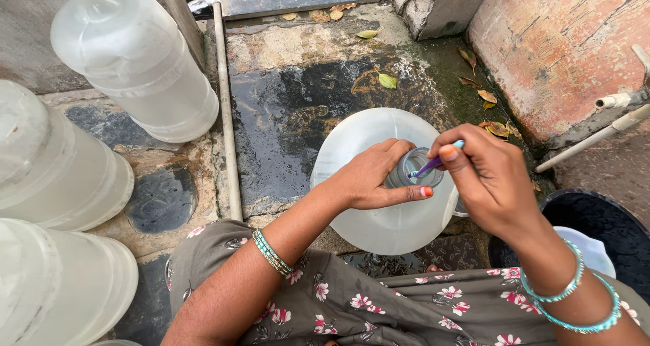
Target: The person scrubs the inside of a small plastic bottle with a toothbrush, then wipes the outside of a large water jug with a green sponge. The person is sitting on the ground surrounded by several large water jugs.
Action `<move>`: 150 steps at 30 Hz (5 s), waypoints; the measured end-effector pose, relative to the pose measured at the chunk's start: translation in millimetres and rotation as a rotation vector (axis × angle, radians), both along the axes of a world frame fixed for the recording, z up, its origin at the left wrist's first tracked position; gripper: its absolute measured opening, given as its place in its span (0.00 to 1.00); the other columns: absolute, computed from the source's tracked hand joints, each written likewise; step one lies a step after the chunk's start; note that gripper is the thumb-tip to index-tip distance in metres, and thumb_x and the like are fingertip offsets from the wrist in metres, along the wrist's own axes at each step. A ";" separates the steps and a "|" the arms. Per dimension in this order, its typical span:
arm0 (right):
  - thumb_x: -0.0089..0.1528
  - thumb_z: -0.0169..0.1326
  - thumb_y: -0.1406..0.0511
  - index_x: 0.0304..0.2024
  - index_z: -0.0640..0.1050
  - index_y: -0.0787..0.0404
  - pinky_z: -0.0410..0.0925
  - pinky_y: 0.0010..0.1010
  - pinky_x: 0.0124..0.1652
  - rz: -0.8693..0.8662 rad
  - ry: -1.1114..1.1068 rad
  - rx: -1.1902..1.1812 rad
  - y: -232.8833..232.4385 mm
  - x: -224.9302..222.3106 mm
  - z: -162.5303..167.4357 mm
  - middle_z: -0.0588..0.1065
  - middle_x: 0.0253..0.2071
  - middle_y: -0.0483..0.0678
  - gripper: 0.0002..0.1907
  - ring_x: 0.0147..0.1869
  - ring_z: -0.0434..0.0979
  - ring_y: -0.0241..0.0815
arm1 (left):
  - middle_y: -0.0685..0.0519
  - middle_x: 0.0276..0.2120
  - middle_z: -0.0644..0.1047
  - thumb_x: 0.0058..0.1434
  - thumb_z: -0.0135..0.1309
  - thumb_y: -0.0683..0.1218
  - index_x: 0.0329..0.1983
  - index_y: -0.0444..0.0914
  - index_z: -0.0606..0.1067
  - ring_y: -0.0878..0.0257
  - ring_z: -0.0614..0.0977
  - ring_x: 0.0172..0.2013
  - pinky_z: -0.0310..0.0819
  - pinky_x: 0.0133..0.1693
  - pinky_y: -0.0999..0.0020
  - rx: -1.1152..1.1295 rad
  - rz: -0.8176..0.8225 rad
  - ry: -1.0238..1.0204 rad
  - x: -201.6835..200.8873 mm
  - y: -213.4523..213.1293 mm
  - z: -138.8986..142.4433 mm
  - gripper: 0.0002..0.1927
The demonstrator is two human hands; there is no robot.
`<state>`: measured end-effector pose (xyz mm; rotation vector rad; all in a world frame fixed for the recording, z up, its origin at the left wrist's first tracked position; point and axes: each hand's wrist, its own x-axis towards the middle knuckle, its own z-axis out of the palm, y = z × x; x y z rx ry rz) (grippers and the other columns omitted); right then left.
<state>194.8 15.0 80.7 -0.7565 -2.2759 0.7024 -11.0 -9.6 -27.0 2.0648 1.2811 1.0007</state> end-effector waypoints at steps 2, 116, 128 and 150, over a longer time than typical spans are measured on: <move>0.71 0.48 0.62 0.39 0.77 0.67 0.68 0.29 0.38 0.016 -0.019 -0.033 9.6 -13.3 -8.1 0.77 0.33 0.48 0.14 0.35 0.77 0.36 | 0.41 0.46 0.76 0.58 0.52 0.75 0.58 0.33 0.70 0.45 0.77 0.54 0.70 0.55 0.53 0.007 -0.001 0.005 0.8 -0.9 1.2 0.45; 0.76 0.43 0.54 0.44 0.74 0.65 0.70 0.30 0.49 0.009 0.075 0.030 -18.4 32.4 45.0 0.76 0.38 0.48 0.21 0.41 0.77 0.38 | 0.38 0.51 0.77 0.58 0.51 0.74 0.61 0.33 0.68 0.43 0.77 0.54 0.69 0.56 0.53 -0.101 -0.102 0.038 -2.6 7.1 12.9 0.45; 0.75 0.46 0.58 0.40 0.79 0.65 0.67 0.32 0.40 0.080 -0.173 0.077 9.2 -2.1 17.1 0.77 0.34 0.49 0.19 0.37 0.75 0.42 | 0.39 0.48 0.77 0.59 0.52 0.74 0.56 0.35 0.70 0.44 0.78 0.54 0.69 0.57 0.54 -0.070 -0.123 0.044 5.3 3.5 18.7 0.41; 0.76 0.46 0.59 0.37 0.78 0.65 0.65 0.35 0.43 0.095 -0.109 0.081 7.4 -9.5 8.2 0.76 0.33 0.50 0.19 0.39 0.75 0.45 | 0.42 0.49 0.77 0.59 0.53 0.72 0.55 0.37 0.70 0.46 0.77 0.54 0.68 0.57 0.55 -0.083 -0.128 -0.018 -3.4 0.2 23.7 0.37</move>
